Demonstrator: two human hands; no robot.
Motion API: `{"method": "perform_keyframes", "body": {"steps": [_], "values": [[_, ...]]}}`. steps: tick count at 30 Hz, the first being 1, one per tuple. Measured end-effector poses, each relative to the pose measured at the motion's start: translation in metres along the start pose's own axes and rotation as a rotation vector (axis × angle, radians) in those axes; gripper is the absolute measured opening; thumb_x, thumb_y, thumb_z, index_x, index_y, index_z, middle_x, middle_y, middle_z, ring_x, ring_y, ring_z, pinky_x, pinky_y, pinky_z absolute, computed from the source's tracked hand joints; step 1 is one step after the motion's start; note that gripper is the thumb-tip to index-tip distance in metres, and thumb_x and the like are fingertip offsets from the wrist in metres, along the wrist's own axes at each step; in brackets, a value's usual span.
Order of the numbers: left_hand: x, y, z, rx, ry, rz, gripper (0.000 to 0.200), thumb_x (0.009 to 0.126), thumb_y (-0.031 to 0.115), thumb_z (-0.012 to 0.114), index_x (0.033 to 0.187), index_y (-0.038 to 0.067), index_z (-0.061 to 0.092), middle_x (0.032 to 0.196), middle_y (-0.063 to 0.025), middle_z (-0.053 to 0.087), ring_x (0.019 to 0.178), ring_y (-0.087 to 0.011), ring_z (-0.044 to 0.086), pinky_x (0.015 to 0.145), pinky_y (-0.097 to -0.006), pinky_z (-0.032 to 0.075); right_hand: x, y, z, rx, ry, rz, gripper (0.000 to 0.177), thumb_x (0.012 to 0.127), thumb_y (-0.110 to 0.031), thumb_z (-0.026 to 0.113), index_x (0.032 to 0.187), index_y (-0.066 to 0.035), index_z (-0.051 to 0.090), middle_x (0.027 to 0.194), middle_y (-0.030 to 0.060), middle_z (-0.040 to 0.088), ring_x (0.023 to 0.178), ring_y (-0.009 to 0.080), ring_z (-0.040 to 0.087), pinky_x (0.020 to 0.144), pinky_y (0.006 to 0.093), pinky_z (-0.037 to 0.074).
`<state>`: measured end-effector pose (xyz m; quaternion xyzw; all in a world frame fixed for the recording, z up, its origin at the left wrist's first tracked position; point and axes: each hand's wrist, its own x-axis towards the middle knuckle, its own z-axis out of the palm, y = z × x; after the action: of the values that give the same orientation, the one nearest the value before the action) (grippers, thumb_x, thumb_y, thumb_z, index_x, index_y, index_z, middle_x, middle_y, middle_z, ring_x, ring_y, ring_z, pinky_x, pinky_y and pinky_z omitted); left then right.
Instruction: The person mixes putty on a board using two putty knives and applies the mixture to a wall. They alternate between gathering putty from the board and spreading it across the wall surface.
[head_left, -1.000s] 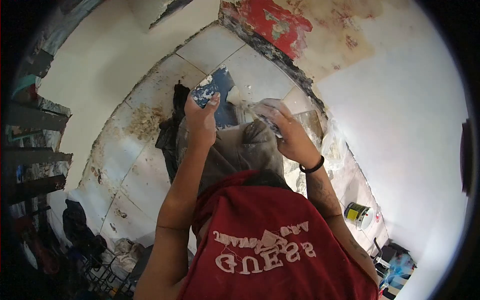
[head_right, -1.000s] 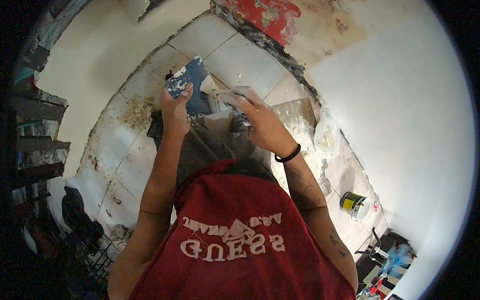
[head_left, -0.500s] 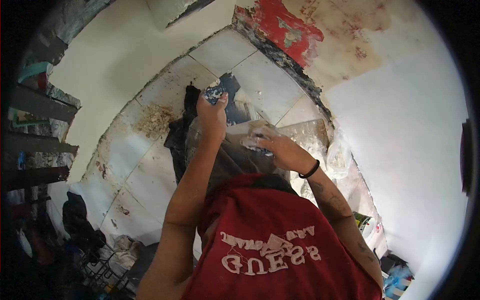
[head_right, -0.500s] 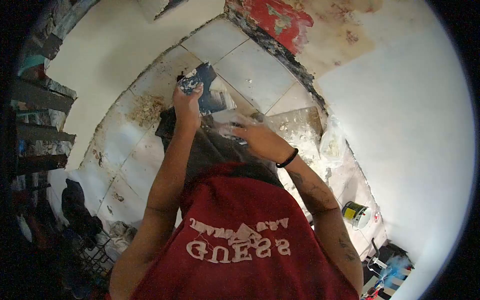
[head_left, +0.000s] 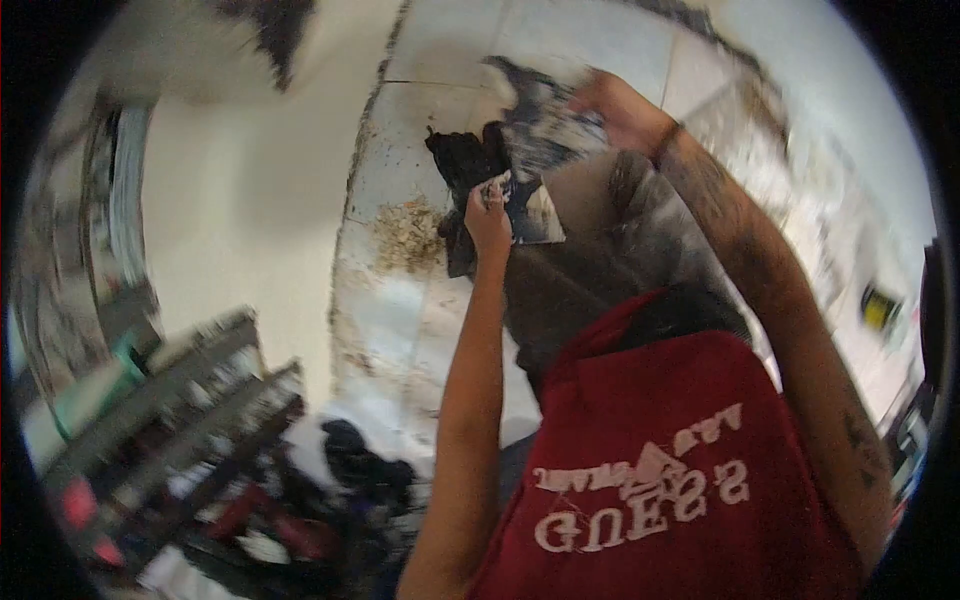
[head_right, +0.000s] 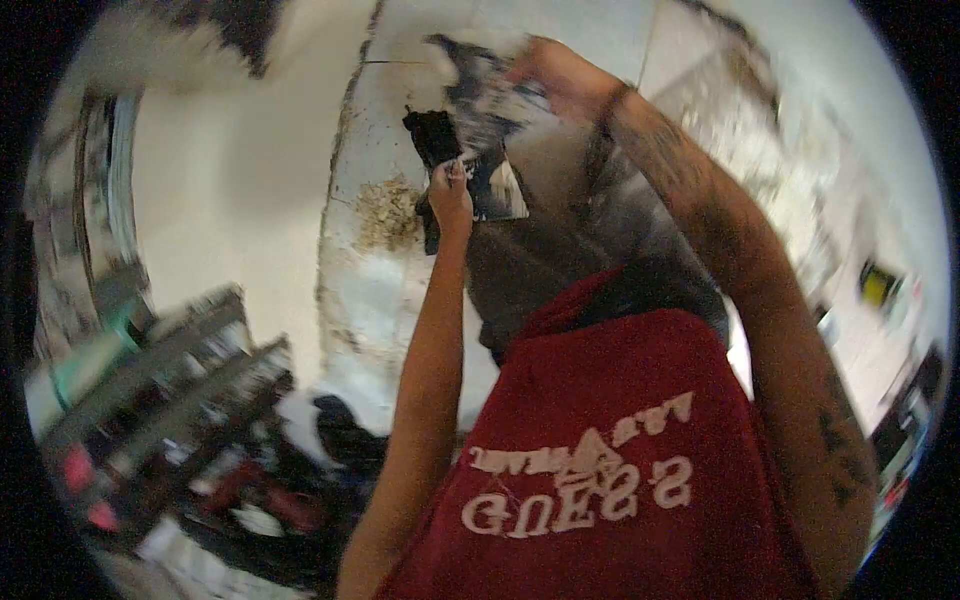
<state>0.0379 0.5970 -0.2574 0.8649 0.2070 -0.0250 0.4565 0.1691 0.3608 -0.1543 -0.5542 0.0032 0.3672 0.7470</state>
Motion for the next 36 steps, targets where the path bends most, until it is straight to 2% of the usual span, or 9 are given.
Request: {"method": "perform_keyframes", "body": {"steps": [2, 4, 12, 13, 14, 17, 20, 26, 36], "values": [[0.012, 0.013, -0.004, 0.061, -0.149, -0.060, 0.050, 0.091, 0.036, 0.047, 0.122, -0.004, 0.047, 0.093, -0.0201, 0.059, 0.078, -0.0228, 0.056, 0.068, -0.0356, 0.045, 0.013, -0.007, 0.022, -1.111, -0.063, -0.780, 0.044, 0.059, 0.012, 0.053, 0.100, 0.001, 0.063, 0.094, 0.0162, 0.064, 0.092, 0.0304, 0.060, 0.084, 0.0373, 0.048], [0.027, -0.009, 0.007, 0.022, -0.084, 0.157, 0.045, 0.090, 0.032, 0.051, 0.118, -0.003, 0.050, 0.086, -0.0150, 0.059, 0.068, -0.0188, 0.050, 0.064, -0.0311, 0.043, 0.074, 0.038, 0.032, -0.922, 0.098, -0.943, 0.051, 0.053, 0.011, 0.052, 0.101, -0.003, 0.064, 0.094, 0.0167, 0.064, 0.095, 0.0353, 0.056, 0.085, 0.0387, 0.045], [0.054, -0.050, 0.033, 0.759, -0.403, 0.128, 0.043, 0.089, 0.022, 0.052, 0.125, 0.002, 0.040, 0.103, -0.0146, 0.057, 0.091, -0.0280, 0.055, 0.080, -0.0368, 0.044, 0.238, 0.060, 0.143, -1.112, 0.171, -0.828, 0.021, 0.065, 0.004, 0.060, 0.085, -0.003, 0.061, 0.073, 0.0086, 0.060, 0.077, 0.0247, 0.061, 0.106, 0.0427, 0.029], [0.059, -0.044, 0.033, 0.381, -0.354, 0.048, 0.043, 0.088, 0.018, 0.052, 0.126, 0.003, 0.038, 0.111, -0.0160, 0.055, 0.101, -0.0306, 0.053, 0.084, -0.0375, 0.043, 0.256, 0.057, 0.160, -1.229, 0.172, -0.718, 0.018, 0.067, 0.003, 0.059, 0.085, -0.003, 0.060, 0.070, 0.0079, 0.059, 0.073, 0.0235, 0.061, 0.106, 0.0413, 0.030], [0.065, -0.033, 0.032, 0.006, -0.278, -0.026, 0.044, 0.088, 0.015, 0.052, 0.128, 0.004, 0.036, 0.118, -0.0174, 0.053, 0.111, -0.0332, 0.051, 0.088, -0.0382, 0.042, 0.288, 0.064, 0.182, -0.938, 0.202, -0.777, 0.019, 0.070, 0.003, 0.058, 0.089, -0.002, 0.059, 0.069, 0.0080, 0.058, 0.071, 0.0230, 0.060, 0.104, 0.0401, 0.032], [0.066, 0.018, 0.025, 0.276, -0.312, -0.285, 0.036, 0.092, 0.021, 0.045, 0.122, 0.000, 0.042, 0.111, -0.0212, 0.054, 0.103, -0.0340, 0.054, 0.087, -0.0433, 0.042, 0.361, 0.074, 0.237, -0.066, 0.264, -0.688, 0.025, 0.075, 0.003, 0.053, 0.099, -0.002, 0.054, 0.070, 0.0102, 0.056, 0.069, 0.0231, 0.058, 0.096, 0.0377, 0.038], [0.072, -0.008, 0.029, 0.051, -0.265, -0.046, 0.032, 0.091, 0.016, 0.044, 0.119, -0.001, 0.044, 0.109, -0.0232, 0.053, 0.103, -0.0362, 0.053, 0.087, -0.0435, 0.041, 0.371, 0.036, 0.268, 0.491, 0.310, -0.338, 0.033, 0.074, 0.006, 0.048, 0.107, 0.000, 0.049, 0.080, 0.0162, 0.056, 0.078, 0.0280, 0.056, 0.087, 0.0395, 0.042], [0.078, -0.036, 0.029, 0.114, -0.224, 0.202, 0.027, 0.091, 0.012, 0.046, 0.116, 0.002, 0.046, 0.100, -0.0190, 0.058, 0.084, -0.0263, 0.062, 0.076, -0.0345, 0.047, 0.381, 0.017, 0.270, 0.489, 0.295, -0.338, 0.043, 0.071, -0.001, 0.045, 0.113, 0.005, 0.041, 0.109, 0.0290, 0.045, 0.108, 0.0443, 0.042, 0.094, 0.0506, 0.036], [0.079, -0.020, 0.021, 0.010, -0.303, 0.053, 0.029, 0.089, 0.011, 0.047, 0.116, 0.000, 0.046, 0.107, -0.0216, 0.055, 0.093, -0.0322, 0.058, 0.082, -0.0371, 0.045, 0.392, 0.004, 0.288, 0.458, 0.367, -0.421, 0.048, 0.068, -0.001, 0.046, 0.113, 0.011, 0.034, 0.109, 0.0346, 0.041, 0.104, 0.0492, 0.042, 0.092, 0.0546, 0.035]]}}
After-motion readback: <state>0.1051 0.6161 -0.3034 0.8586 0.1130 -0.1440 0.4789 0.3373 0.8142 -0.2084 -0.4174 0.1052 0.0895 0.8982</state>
